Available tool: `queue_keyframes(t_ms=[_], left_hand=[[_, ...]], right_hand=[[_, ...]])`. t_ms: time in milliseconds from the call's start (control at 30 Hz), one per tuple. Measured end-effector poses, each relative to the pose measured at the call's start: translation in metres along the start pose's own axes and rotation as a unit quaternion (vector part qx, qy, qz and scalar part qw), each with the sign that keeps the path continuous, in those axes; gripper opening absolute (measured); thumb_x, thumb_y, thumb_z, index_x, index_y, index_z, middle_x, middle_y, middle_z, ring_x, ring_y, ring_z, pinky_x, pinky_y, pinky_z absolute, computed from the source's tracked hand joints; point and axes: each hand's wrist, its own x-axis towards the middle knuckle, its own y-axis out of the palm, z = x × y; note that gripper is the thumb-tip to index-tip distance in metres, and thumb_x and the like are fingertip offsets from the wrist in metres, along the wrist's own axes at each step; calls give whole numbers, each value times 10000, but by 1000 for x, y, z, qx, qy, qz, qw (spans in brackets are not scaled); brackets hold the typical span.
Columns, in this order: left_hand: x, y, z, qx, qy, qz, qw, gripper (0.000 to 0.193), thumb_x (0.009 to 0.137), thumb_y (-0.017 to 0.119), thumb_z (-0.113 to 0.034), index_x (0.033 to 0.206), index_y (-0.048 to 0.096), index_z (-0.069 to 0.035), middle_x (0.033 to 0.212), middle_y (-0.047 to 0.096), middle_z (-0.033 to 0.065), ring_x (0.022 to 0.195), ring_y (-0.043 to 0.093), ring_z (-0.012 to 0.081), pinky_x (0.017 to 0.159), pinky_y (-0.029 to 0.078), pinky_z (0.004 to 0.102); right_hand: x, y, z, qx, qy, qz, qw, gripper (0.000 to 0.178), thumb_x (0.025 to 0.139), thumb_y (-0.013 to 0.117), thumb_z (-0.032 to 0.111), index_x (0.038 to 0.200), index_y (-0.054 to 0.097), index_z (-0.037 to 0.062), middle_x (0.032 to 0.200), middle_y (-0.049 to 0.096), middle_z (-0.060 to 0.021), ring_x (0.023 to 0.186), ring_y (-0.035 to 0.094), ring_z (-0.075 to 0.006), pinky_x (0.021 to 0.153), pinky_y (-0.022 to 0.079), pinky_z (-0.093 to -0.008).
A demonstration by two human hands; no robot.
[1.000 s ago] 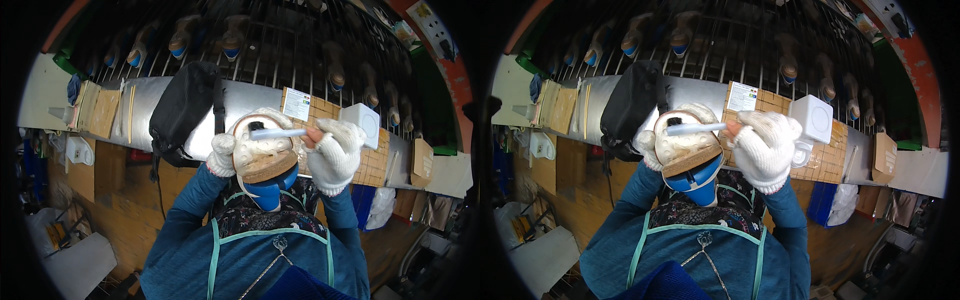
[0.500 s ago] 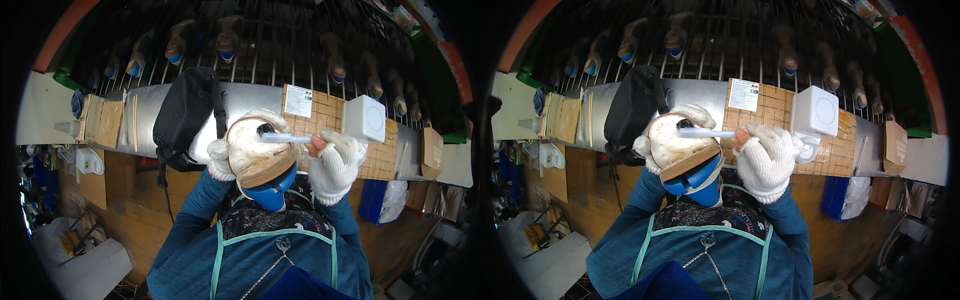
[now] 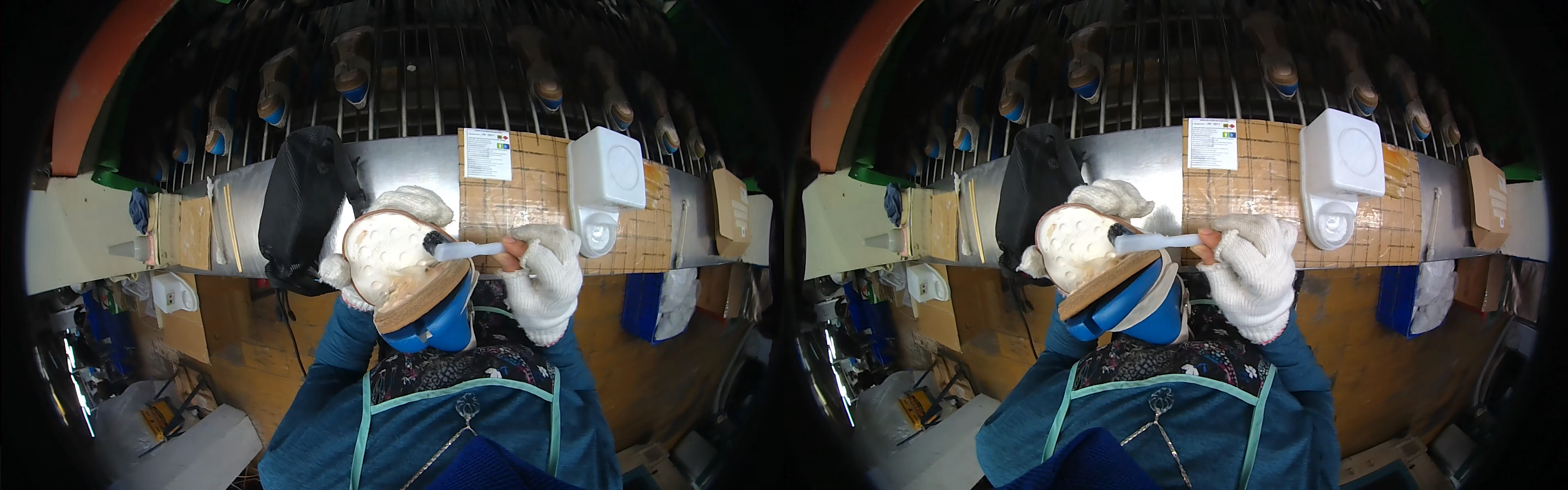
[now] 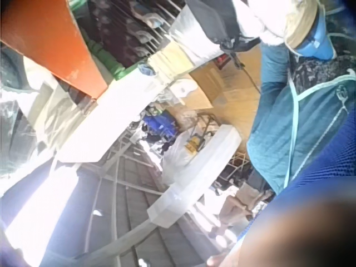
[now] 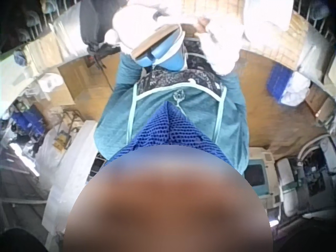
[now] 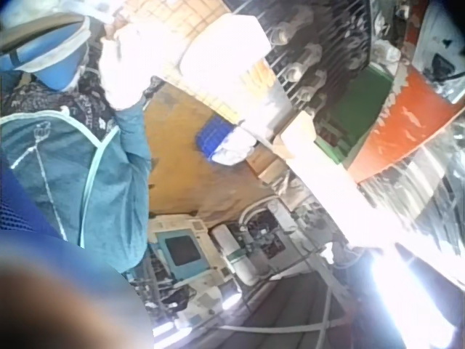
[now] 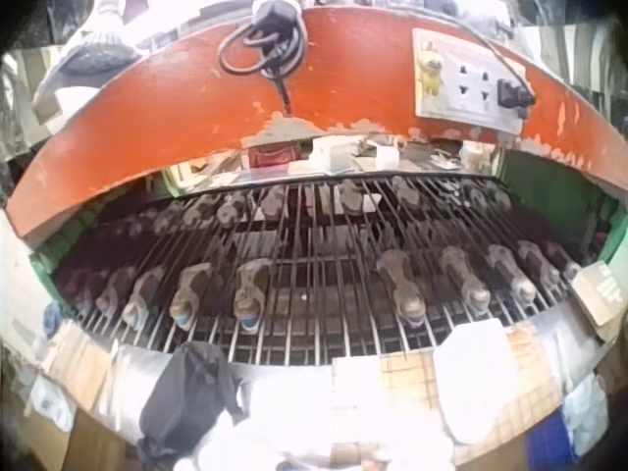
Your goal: The person repeatedly scrubs the sole and sides of a single blue and white slip-on shoe using a small brush. They rotate the shoe frequently to reach different areas, then place it back on a metal rack among other similar shoes.
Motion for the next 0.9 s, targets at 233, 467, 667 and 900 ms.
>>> queue_keyframes(t_ms=[233,467,667,900], left_hand=[[31,28,8,-10,92,49,994,1122,634,585,-894,1163,562,95,1066,569,299,1056,537,412,930,455,558],[37,36,3,-125,27,109,986,1075,645,738,-741,1239,511,126,1148,522,335,1054,598,408,863,574,497],[37,37,-3,-106,27,97,989,1044,654,759,-711,1228,488,118,1125,531,311,1069,596,405,863,567,496],[36,31,0,-173,37,89,980,963,729,790,-601,1264,443,120,1202,521,326,1119,579,426,929,528,520]], right_hand=[[8,-18,-12,85,39,70,993,157,701,806,107,836,739,61,908,684,-66,796,615,-217,714,430,-326],[16,-39,-18,195,179,90,960,185,745,794,117,880,749,-1,892,655,-87,871,604,-207,754,486,-333],[28,-39,-25,72,62,89,991,170,711,805,139,847,754,52,909,667,-63,873,601,-219,773,443,-360],[45,-42,-26,-29,-52,112,992,168,681,814,151,806,725,84,917,679,-38,845,607,-221,762,401,-381]])
